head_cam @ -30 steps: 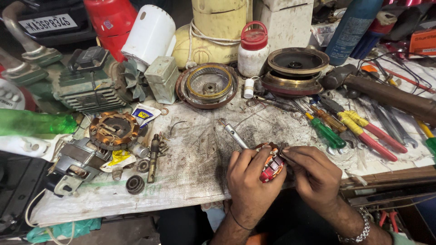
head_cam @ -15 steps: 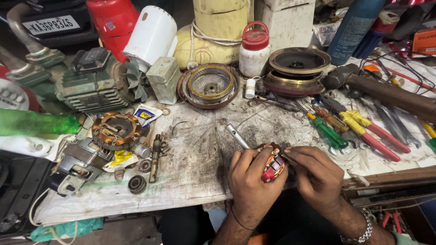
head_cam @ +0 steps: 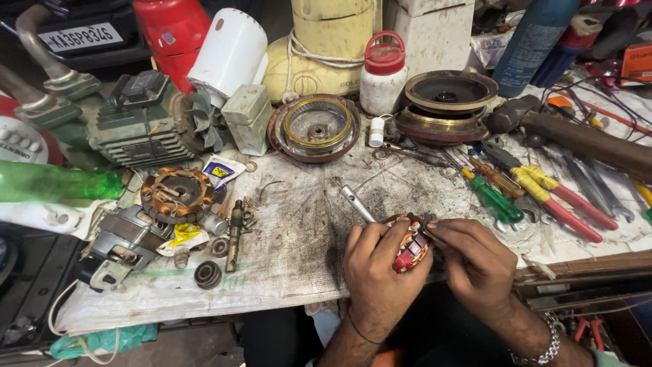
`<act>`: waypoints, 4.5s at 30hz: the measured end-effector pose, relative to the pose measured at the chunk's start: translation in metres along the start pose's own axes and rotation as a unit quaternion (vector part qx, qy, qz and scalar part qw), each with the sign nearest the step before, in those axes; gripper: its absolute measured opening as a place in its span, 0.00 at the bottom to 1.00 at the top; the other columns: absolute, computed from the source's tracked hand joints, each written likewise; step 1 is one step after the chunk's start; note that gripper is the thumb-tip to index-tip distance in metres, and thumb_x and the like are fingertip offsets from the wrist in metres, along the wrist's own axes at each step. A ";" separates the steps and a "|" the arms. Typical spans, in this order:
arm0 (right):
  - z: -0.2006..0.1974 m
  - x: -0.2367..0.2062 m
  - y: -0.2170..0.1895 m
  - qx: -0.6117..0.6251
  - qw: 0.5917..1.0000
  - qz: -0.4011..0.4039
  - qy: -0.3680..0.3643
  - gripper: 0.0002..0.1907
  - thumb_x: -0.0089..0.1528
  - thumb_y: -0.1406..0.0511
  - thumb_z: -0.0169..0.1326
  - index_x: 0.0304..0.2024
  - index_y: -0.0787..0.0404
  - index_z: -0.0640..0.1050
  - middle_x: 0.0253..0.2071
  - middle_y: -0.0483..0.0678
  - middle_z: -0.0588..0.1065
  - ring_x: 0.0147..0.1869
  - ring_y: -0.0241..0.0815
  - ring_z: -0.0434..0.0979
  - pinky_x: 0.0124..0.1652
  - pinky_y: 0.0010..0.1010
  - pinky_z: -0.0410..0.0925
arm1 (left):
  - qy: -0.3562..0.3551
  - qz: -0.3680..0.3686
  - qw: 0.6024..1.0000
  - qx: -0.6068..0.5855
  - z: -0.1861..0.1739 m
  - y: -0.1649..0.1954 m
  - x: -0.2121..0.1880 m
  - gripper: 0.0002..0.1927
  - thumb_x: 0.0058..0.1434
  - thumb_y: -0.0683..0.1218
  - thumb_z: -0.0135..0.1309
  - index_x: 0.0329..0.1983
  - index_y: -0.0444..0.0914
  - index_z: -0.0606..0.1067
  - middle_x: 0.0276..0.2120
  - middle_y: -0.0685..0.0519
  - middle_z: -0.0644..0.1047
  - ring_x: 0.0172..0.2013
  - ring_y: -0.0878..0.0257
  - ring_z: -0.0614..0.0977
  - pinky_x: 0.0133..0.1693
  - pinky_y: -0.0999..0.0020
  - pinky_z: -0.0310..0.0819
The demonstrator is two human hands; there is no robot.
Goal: The person holds a small cylindrical motor component with copper windings and red insulation in the left hand and sands its surface with a sanding block in the right hand. The person rotates the component to sand different sides while maintaining a steady grip.
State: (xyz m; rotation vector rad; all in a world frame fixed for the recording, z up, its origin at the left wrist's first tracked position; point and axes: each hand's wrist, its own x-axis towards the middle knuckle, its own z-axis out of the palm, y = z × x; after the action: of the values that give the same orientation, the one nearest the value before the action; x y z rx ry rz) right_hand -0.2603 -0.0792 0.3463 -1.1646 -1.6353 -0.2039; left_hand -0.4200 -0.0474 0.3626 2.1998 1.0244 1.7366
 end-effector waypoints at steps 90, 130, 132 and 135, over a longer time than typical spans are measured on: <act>0.013 -0.006 -0.019 -0.021 0.994 -0.109 -0.008 0.18 0.49 0.82 0.57 0.41 0.69 0.81 0.42 0.56 0.79 0.51 0.54 0.83 0.54 0.41 0.75 | -0.007 0.001 0.999 -0.032 -0.007 -0.025 -0.008 0.21 0.47 0.41 0.66 0.46 0.36 0.80 0.36 0.52 0.77 0.36 0.53 0.77 0.39 0.59 0.73; 0.023 -0.017 -0.011 -0.010 0.997 -0.073 -0.005 0.21 0.47 0.83 0.55 0.42 0.68 0.80 0.44 0.56 0.79 0.52 0.54 0.83 0.53 0.39 0.76 | 0.000 0.009 0.999 -0.034 -0.005 -0.032 -0.012 0.19 0.51 0.43 0.68 0.47 0.37 0.80 0.36 0.53 0.77 0.35 0.54 0.77 0.38 0.60 0.73; 0.023 -0.017 -0.012 -0.009 0.997 -0.074 -0.002 0.20 0.48 0.83 0.56 0.42 0.68 0.81 0.44 0.56 0.79 0.52 0.53 0.83 0.53 0.38 0.76 | -0.004 0.007 0.999 -0.031 -0.006 -0.032 -0.012 0.19 0.51 0.43 0.68 0.46 0.37 0.80 0.36 0.53 0.77 0.35 0.55 0.77 0.37 0.60 0.72; 0.023 -0.015 -0.014 -0.007 0.997 -0.076 0.000 0.19 0.49 0.83 0.56 0.42 0.68 0.81 0.44 0.56 0.79 0.51 0.53 0.83 0.53 0.38 0.76 | -0.007 0.004 1.000 -0.029 -0.006 -0.032 -0.012 0.19 0.51 0.43 0.68 0.46 0.37 0.80 0.36 0.53 0.77 0.35 0.54 0.77 0.37 0.60 0.72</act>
State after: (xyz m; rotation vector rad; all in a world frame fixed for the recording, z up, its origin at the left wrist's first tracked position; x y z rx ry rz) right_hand -0.2870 -0.0805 0.3298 -1.0521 -1.7265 -0.3132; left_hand -0.4402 -0.0321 0.3381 2.1810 0.9512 1.7285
